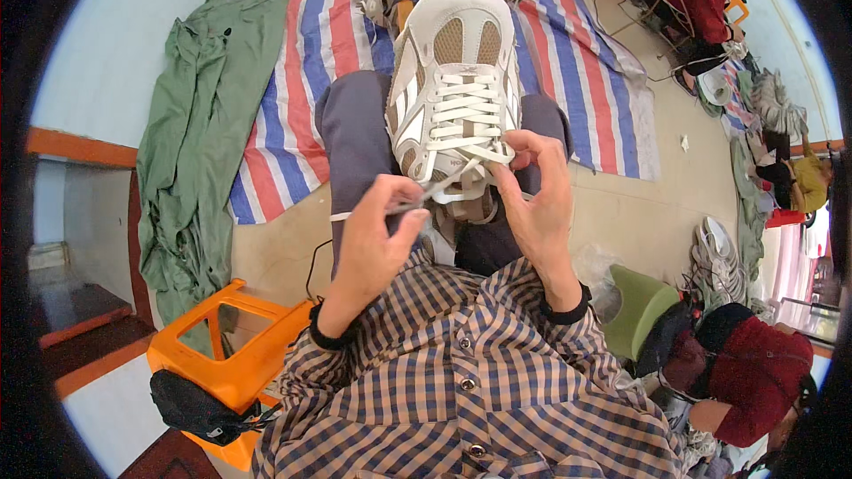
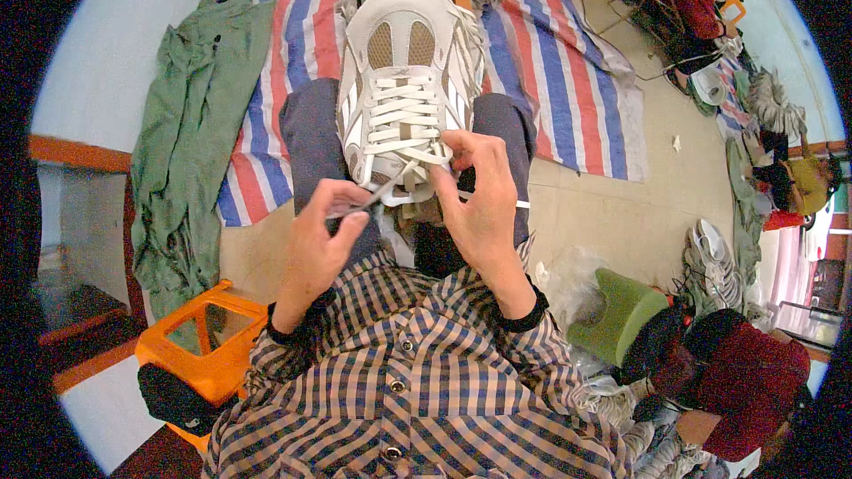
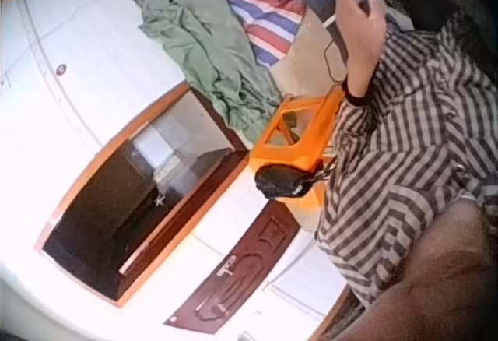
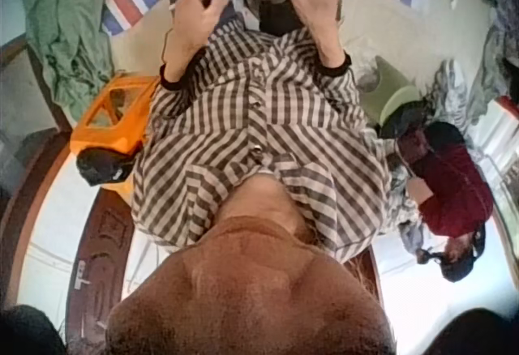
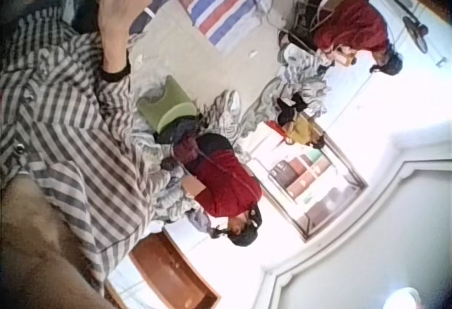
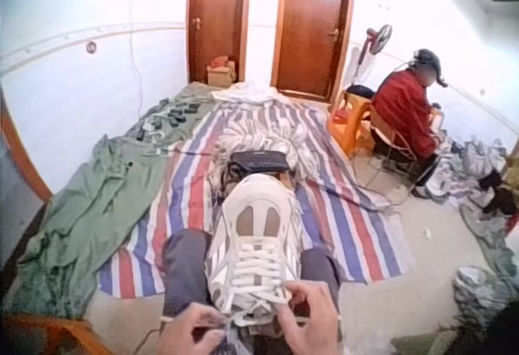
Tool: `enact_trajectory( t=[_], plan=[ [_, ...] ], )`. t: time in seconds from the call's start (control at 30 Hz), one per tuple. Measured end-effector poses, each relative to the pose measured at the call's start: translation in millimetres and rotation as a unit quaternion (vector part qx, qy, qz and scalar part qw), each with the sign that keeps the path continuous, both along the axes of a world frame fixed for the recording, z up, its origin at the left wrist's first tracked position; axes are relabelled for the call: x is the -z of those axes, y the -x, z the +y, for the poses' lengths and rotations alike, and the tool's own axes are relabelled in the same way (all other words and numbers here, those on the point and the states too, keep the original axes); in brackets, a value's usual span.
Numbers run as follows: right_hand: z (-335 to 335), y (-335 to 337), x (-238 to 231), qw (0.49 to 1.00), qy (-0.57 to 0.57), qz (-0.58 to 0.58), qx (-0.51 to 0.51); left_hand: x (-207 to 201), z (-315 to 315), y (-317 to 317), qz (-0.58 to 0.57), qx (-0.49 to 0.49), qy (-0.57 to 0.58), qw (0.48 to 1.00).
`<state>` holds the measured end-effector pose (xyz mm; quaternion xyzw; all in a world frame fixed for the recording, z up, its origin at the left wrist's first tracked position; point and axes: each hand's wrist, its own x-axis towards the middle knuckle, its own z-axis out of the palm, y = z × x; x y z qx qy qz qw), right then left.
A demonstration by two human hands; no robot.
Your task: The recorder is threading laces through the eyelets of a shoe held in their lap.
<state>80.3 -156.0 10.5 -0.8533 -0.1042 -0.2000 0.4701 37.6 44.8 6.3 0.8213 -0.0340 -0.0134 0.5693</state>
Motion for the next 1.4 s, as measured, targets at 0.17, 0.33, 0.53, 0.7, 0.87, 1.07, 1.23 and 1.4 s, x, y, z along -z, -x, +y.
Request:
enact_trajectory(
  t=[0.17,0.33,0.53,0.7,0.87,1.07,1.23,1.4],
  plan=[
    [-1,-1,3,0.997,-0.073,0.024,-0.013,29,-9,12,0.112,0.052,0.077,0.989],
    [-1,-6,4,0.998,-0.063,0.015,-0.009,22,-10,14,0.149,0.084,0.065,0.983],
    [-6,-11,-1,0.998,-0.039,-0.041,-0.005,21,-11,17,0.092,0.105,0.038,0.989],
    [-6,-13,-29,0.993,0.029,-0.113,0.012,22,-11,19,0.119,0.097,0.082,0.985],
    [-6,-15,-15,0.998,-0.06,-0.025,0.005,14,-7,17,0.161,0.109,0.121,0.973],
    [-10,-8,-3,0.99,-0.105,0.085,-0.037,18,-6,17,0.154,0.101,0.132,0.974],
    [-7,-9,-2,0.992,-0.09,0.081,-0.042,18,-6,18,0.141,0.103,0.131,0.976],
    [-7,-6,-4,0.995,-0.071,0.048,-0.044,21,-7,18,0.138,0.104,0.125,0.977]
  ],
)
